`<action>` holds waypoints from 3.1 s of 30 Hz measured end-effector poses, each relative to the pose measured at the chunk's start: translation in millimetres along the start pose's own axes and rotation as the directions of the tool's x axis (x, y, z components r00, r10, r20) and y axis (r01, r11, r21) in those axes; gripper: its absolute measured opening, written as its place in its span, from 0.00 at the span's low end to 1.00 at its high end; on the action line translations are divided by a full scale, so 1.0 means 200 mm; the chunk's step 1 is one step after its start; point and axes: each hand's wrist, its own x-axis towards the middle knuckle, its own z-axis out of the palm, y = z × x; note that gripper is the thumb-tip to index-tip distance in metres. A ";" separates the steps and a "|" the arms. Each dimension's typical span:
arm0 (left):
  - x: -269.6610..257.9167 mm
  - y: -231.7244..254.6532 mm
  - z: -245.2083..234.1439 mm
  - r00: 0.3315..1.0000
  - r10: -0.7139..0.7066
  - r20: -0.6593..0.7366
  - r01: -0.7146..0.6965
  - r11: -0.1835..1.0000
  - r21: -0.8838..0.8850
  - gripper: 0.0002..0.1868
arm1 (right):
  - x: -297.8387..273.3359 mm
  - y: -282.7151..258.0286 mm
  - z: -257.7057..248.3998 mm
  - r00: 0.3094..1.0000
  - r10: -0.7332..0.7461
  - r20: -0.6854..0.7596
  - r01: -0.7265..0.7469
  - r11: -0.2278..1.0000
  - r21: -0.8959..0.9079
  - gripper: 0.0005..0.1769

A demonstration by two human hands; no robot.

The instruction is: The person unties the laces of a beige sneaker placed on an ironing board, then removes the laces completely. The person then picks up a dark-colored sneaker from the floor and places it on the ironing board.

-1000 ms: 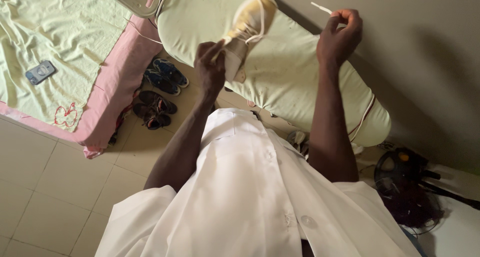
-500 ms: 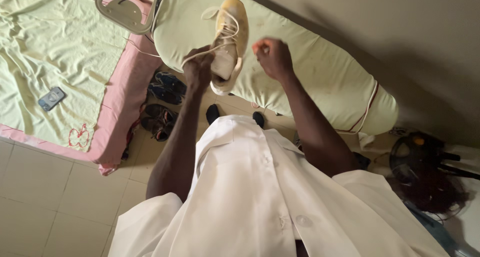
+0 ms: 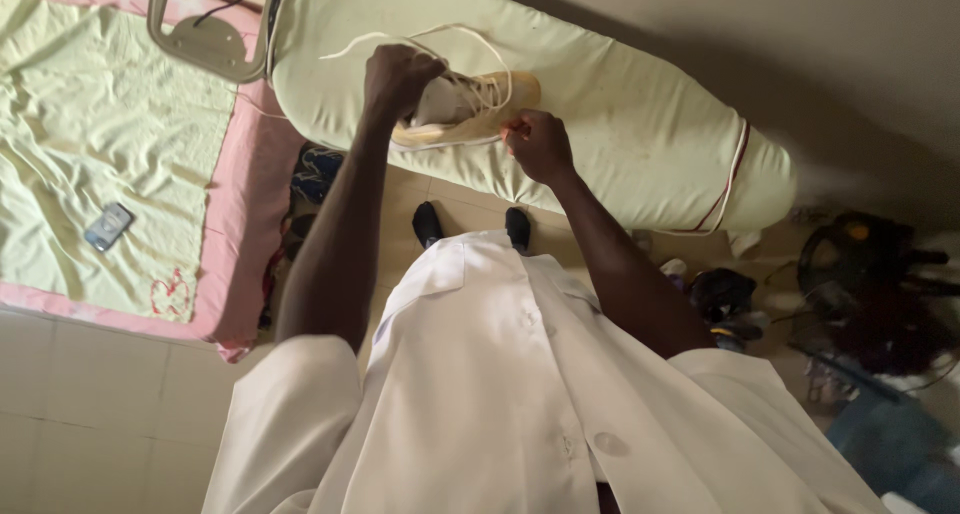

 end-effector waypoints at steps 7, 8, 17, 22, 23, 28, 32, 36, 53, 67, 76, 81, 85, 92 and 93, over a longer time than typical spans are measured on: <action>-0.51 0.17 0.12 0.890 -0.051 -0.453 0.117 0.986 0.119 0.31 | -0.03 0.01 -0.07 0.991 -0.087 -0.098 0.078 0.993 -0.090 0.09; -0.57 0.20 0.15 0.875 -0.031 -0.483 0.105 0.986 0.127 0.29 | -0.02 0.00 -0.05 0.988 -0.129 -0.090 0.123 0.991 -0.061 0.09; -0.55 0.26 0.26 0.905 0.291 -0.310 -0.176 0.920 0.350 0.31 | 0.12 -0.05 0.07 0.899 -0.438 0.024 0.428 0.865 -0.261 0.12; -0.52 0.24 0.27 0.920 0.160 -0.358 -0.108 0.981 0.162 0.11 | 0.15 -0.01 0.08 0.903 -0.429 0.018 0.417 0.869 -0.266 0.04; -0.52 0.23 0.27 0.922 0.132 -0.363 -0.095 0.989 0.117 0.09 | 0.15 0.00 0.09 0.896 -0.442 -0.027 0.427 0.878 -0.214 0.03; -0.46 0.21 0.25 0.939 0.055 -0.340 -0.044 0.998 0.041 0.08 | 0.15 0.07 0.11 0.946 -0.321 -0.052 0.325 0.938 0.122 0.08; -0.43 0.27 0.21 0.975 -0.048 -0.215 0.071 0.992 0.102 0.06 | 0.16 0.05 0.06 0.948 -0.304 0.096 0.249 0.894 0.372 0.10; -0.46 0.43 0.20 0.906 0.286 -0.311 -0.095 0.855 0.510 0.10 | 0.16 -0.11 -0.09 0.891 -0.430 0.147 0.395 0.893 0.215 0.10; -0.29 0.43 0.40 0.978 -0.069 -0.199 0.023 0.974 -0.224 0.07 | 0.03 -0.31 -0.29 0.920 -0.367 -0.139 0.353 0.928 -0.120 0.12; -0.46 0.35 0.36 0.982 -0.127 -0.139 0.021 0.805 -0.593 0.13 | -0.04 -0.30 -0.07 0.891 -0.412 -0.192 0.403 0.911 -0.083 0.04; -0.48 0.34 0.34 0.973 -0.206 -0.109 0.110 0.819 -0.564 0.13 | -0.04 -0.29 -0.09 0.963 -0.249 -0.107 0.266 0.943 0.198 0.10; -0.46 0.35 0.35 0.978 -0.081 -0.192 -0.022 0.877 -0.480 0.13 | -0.06 -0.28 -0.04 0.922 -0.312 -0.229 0.311 0.949 -0.045 0.09; -0.46 0.36 0.36 0.977 -0.191 -0.098 0.109 0.836 -0.538 0.15 | -0.01 -0.23 -0.07 0.983 -0.090 -0.161 0.139 0.935 0.326 0.09; -0.45 0.37 0.37 0.983 -0.136 -0.126 0.049 0.847 -0.529 0.14 | -0.06 -0.24 -0.10 0.960 -0.214 -0.179 0.248 0.949 0.196 0.11; -0.46 0.37 0.36 0.982 -0.148 -0.115 0.063 0.839 -0.541 0.14 | -0.07 -0.25 -0.09 0.951 -0.245 -0.188 0.271 0.954 0.130 0.12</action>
